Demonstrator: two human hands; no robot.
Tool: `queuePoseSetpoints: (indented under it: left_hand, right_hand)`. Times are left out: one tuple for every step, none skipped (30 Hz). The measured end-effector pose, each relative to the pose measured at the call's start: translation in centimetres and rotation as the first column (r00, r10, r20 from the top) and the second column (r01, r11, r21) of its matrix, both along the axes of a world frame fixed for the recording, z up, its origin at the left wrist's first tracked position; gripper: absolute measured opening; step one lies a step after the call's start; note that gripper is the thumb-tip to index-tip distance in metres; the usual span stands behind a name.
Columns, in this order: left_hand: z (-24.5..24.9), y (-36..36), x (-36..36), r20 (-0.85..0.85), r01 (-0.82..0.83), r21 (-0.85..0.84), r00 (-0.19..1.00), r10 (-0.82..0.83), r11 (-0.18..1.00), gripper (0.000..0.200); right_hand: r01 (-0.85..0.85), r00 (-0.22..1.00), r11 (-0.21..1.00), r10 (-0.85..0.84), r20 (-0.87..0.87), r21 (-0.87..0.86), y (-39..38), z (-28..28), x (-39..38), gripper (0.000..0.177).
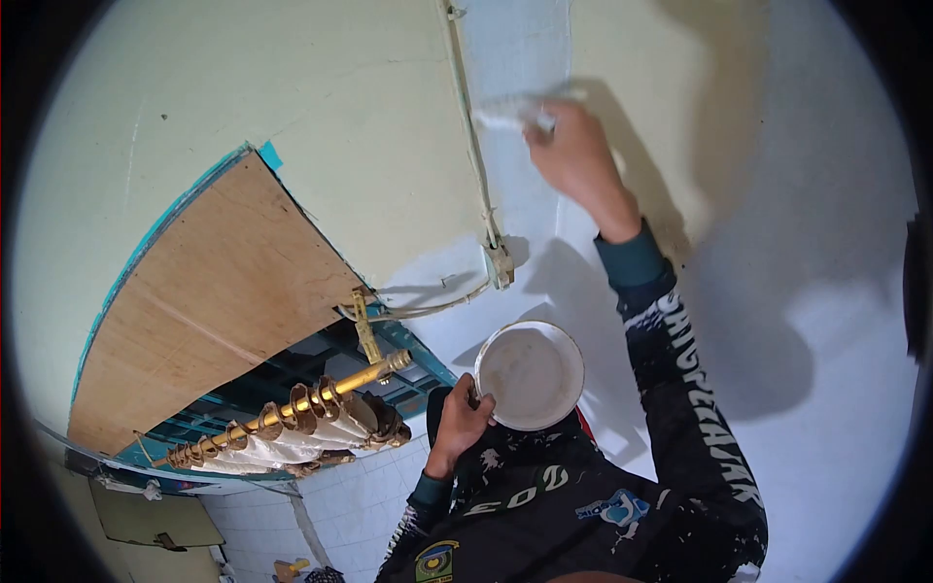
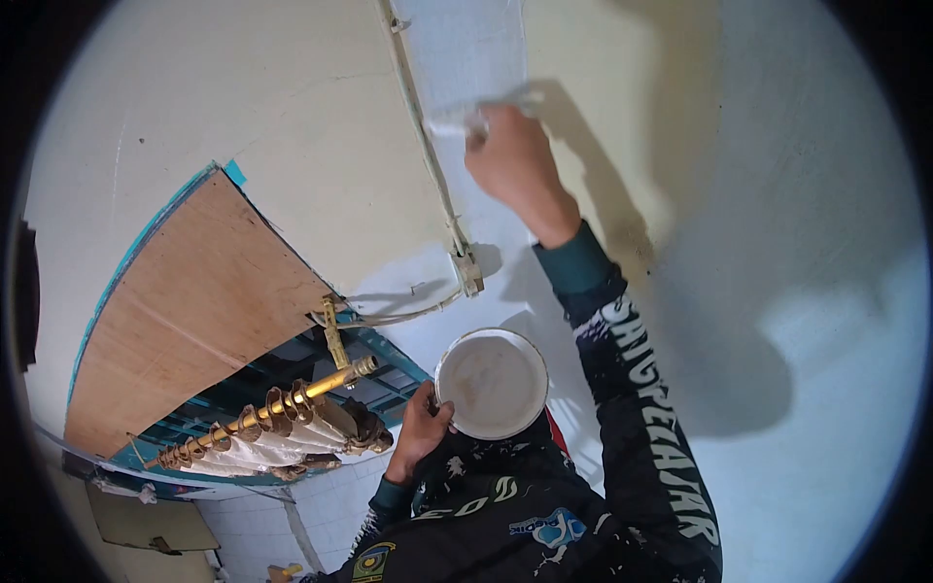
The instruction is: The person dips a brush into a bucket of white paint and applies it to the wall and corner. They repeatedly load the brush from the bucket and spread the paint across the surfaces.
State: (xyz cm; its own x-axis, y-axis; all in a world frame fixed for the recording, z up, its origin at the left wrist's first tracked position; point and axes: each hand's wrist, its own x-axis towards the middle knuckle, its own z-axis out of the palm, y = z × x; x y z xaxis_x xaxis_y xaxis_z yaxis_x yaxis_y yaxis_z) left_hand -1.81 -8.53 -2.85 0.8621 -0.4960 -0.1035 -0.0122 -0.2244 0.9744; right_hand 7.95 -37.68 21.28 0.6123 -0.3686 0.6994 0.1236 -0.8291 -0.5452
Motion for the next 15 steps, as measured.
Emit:
queuePoseSetpoints:
  left_hand:
    - [0.0, 0.0, 0.0, -0.007, 0.006, 0.001, 1.0, -0.006, 1.0, 0.014]
    - [-0.2, 0.1, 0.1, 0.008, 0.015, 0.015, 1.0, -0.015, 1.0, 0.014]
    - [-0.3, 0.1, -0.1, 0.004, 0.018, 0.02, 1.0, -0.018, 1.0, 0.014]
    - [-0.3, 0.1, -0.3, 0.009, 0.01, 0.005, 1.0, -0.01, 1.0, 0.015]
    - [-0.3, 0.1, -0.3, 0.018, 0.002, -0.014, 1.0, -0.001, 1.0, 0.015]
    - [-0.5, 0.2, -0.2, 0.02, 0.003, -0.013, 1.0, -0.003, 1.0, 0.015]
    - [-1.0, 0.4, -0.1, 0.008, -0.005, -0.031, 1.0, 0.005, 1.0, 0.015]
    - [-1.3, 0.6, -0.1, -0.005, -0.013, -0.051, 1.0, 0.013, 0.999, 0.016]
    - [-1.5, 0.6, 0.0, -0.006, -0.013, -0.056, 1.0, 0.013, 0.998, 0.016]
    - [-1.7, 0.7, 0.1, -0.015, -0.02, -0.057, 1.0, 0.019, 0.998, 0.016]
    - [-1.8, 0.8, 0.2, -0.021, -0.026, -0.057, 0.999, 0.025, 0.998, 0.016]
    - [-1.8, 0.8, 0.4, -0.018, -0.024, -0.061, 1.0, 0.023, 0.998, 0.016]
    - [-1.6, 0.8, 0.4, -0.03, -0.023, -0.048, 0.999, 0.022, 0.999, 0.016]
    - [-1.5, 0.9, 0.4, -0.043, -0.023, -0.035, 0.999, 0.021, 0.999, 0.016]
    - [-1.5, 0.9, 0.4, -0.042, -0.021, -0.037, 0.999, 0.02, 0.999, 0.016]
  right_hand:
    - [-0.005, 1.0, 1.0, 0.005, -0.026, 0.006, 0.3, 2.2, -0.7, 0.029]
    - [-0.002, 0.999, 1.0, 0.003, -0.034, 0.012, 0.1, 3.6, -1.0, 0.029]
    - [0.004, 1.0, 0.998, -0.003, 0.011, -0.057, -0.3, 4.7, -1.1, 0.028]
    - [0.014, 0.998, 0.992, -0.006, 0.061, -0.127, -0.5, 5.5, -1.3, 0.028]
    - [0.017, 0.998, 0.992, -0.009, 0.063, -0.126, -0.6, 6.0, -1.5, 0.028]
    - [0.052, 0.984, 0.987, -0.024, 0.177, -0.151, -0.7, 6.4, -1.6, 0.027]
    - [0.088, 0.957, 0.981, -0.036, 0.287, -0.173, -0.7, 6.7, -1.7, 0.026]
    - [0.086, 0.951, 0.981, -0.029, 0.308, -0.174, -0.5, 6.8, -2.0, 0.024]
    - [0.086, 0.951, 0.98, -0.028, 0.307, -0.179, -0.3, 6.4, -1.7, 0.024]
    - [0.044, 0.965, 0.987, -0.002, 0.261, -0.155, -0.1, 5.4, -1.1, 0.025]
    - [0.005, 0.976, 0.992, 0.023, 0.217, -0.127, 0.1, 4.3, -0.4, 0.027]
    - [0.007, 0.975, 0.991, 0.022, 0.22, -0.131, 0.2, 2.6, 0.4, 0.027]
    - [0.033, 0.986, 0.989, -0.008, 0.167, -0.146, 0.4, 0.4, 1.3, 0.029]
    - [0.058, 0.993, 0.985, -0.04, 0.113, -0.162, 0.5, -1.6, 1.9, 0.031]
    - [0.059, 0.993, 0.985, -0.041, 0.115, -0.165, 0.6, -3.2, 1.9, 0.031]
